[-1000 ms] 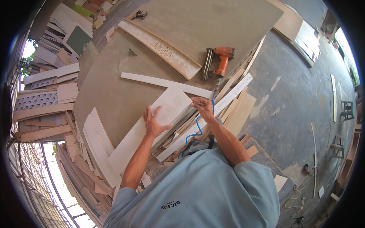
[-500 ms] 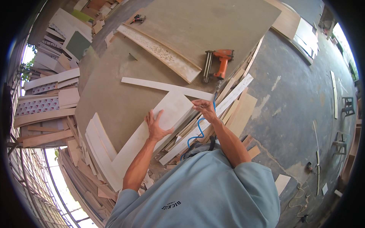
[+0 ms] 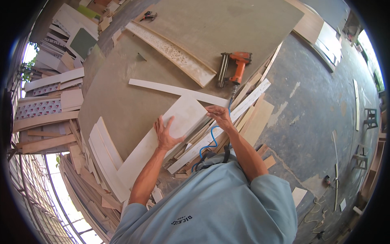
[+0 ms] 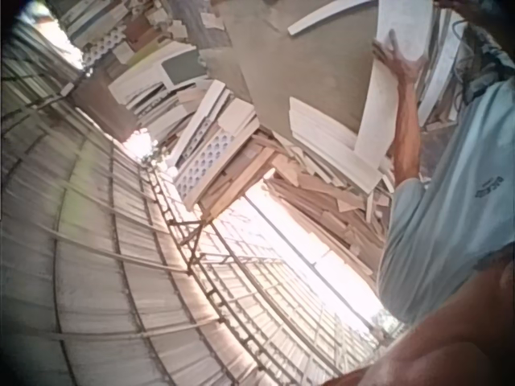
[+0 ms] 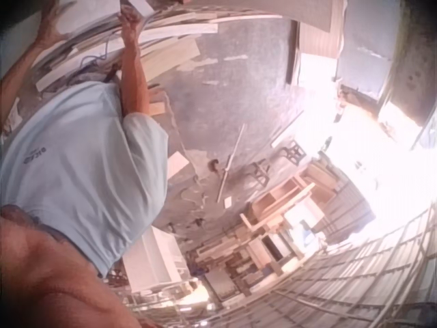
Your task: The person assembles white-coated wooden boards by aligning them at a right angle, inserting fasteners into a pneumatic nail gun, and driving nails through the joints.
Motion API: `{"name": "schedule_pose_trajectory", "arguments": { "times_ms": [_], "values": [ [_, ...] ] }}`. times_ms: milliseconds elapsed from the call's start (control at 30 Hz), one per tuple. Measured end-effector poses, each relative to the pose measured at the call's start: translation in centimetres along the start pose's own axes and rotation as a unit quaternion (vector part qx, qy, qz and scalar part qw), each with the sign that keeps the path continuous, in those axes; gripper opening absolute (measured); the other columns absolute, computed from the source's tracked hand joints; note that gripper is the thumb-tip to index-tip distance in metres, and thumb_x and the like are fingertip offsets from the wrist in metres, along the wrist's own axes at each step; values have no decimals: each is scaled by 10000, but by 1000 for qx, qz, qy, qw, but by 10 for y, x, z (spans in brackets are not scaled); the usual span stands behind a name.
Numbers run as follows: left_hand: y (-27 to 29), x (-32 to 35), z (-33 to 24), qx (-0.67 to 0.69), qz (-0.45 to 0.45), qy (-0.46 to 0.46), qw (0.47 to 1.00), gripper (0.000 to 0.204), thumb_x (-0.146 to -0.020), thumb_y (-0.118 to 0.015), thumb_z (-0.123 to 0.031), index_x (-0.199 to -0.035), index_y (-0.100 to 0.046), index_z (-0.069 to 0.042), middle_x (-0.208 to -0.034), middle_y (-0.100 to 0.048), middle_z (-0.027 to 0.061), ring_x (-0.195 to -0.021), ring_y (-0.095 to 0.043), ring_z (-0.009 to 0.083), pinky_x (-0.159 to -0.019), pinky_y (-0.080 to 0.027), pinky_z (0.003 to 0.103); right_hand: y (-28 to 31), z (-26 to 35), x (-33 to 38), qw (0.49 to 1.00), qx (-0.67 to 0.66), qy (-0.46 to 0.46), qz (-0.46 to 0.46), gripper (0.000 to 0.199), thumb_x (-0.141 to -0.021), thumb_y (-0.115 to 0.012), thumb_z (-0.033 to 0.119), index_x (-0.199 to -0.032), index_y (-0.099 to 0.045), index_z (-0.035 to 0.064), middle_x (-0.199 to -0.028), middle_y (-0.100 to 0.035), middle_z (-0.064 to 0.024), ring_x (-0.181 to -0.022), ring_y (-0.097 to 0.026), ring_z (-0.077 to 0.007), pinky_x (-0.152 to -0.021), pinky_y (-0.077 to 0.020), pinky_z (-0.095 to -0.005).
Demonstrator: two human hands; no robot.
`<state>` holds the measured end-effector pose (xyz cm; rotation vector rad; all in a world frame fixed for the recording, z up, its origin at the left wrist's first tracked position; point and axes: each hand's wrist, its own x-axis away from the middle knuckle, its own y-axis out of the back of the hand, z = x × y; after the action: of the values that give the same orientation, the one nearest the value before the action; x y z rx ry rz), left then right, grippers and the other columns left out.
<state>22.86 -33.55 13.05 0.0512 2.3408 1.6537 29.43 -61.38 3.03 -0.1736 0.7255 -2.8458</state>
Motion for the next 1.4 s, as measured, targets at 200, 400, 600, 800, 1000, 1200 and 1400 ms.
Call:
{"name": "schedule_pose_trajectory", "arguments": {
  "times_ms": [200,400,600,800,1000,1200,1400],
  "values": [
    [0,2,-4,-9,-6,-1,1000,991,-511,-877,-523,-1375,-555,-159,-1382,-364,264,-1274,-374,433,-1080,-254,598,-3,2,4,988,139,42,-50,218,-809,-741,-57,-1006,-748,34,-1128,-710,-83,-968,-640,-143,-815,-516,-294],
    [-3,2,-1,-15,-14,-5,1000,995,-511,-877,-522,-1379,-555,-159,-1388,-357,264,-1274,-376,436,-1084,-254,601,-18,22,6,950,294,81,-63,235,-784,-721,-119,-978,-739,13,-1087,-711,-72,-932,-649,-187,-776,-536,-315],
    [-2,0,-2,-4,-6,-4,1000,973,-529,-873,-521,-1374,-559,-155,-1394,-351,273,-1278,-370,444,-1094,-243,602,-16,31,0,926,348,143,-38,184,-729,-753,-80,-874,-713,24,-1003,-705,-73,-932,-624,-249,-759,-517,-355],
    [1,1,-1,1,4,2,1000,961,-539,-870,-527,-1367,-562,-149,-1404,-341,279,-1285,-352,461,-1104,-234,602,31,50,-32,869,408,259,-108,188,-732,-772,4,-882,-673,60,-977,-687,-108,-942,-634,-283,-834,-501,-384],
    [0,0,-2,-18,3,1,1000,973,-547,-848,-577,-1367,-565,-134,-1382,-353,283,-1269,-364,457,-1093,-241,600,97,71,-112,762,542,24,-354,526,-866,-701,457,-1087,-602,-11,-1093,-632,-221,-1064,-603,-417,-884,-489,-484],
    [-3,-1,2,-23,10,-2,1000,989,-544,-828,-632,-1362,-577,-137,-1381,-359,291,-1275,-366,452,-1095,-230,611,134,69,-148,767,560,-82,-302,670,-759,-767,476,-1127,-593,-57,-1096,-670,-250,-1042,-648,-413,-882,-509,-480],
    [-4,6,5,-34,4,16,999,992,-540,-839,-601,-1385,-561,-161,-1398,-363,297,-1279,-377,460,-1090,-238,623,110,96,-158,820,468,-177,-277,507,-692,-727,306,-1013,-614,-70,-877,-701,-223,-857,-705,-349,-780,-548,-435]
  ]
}}
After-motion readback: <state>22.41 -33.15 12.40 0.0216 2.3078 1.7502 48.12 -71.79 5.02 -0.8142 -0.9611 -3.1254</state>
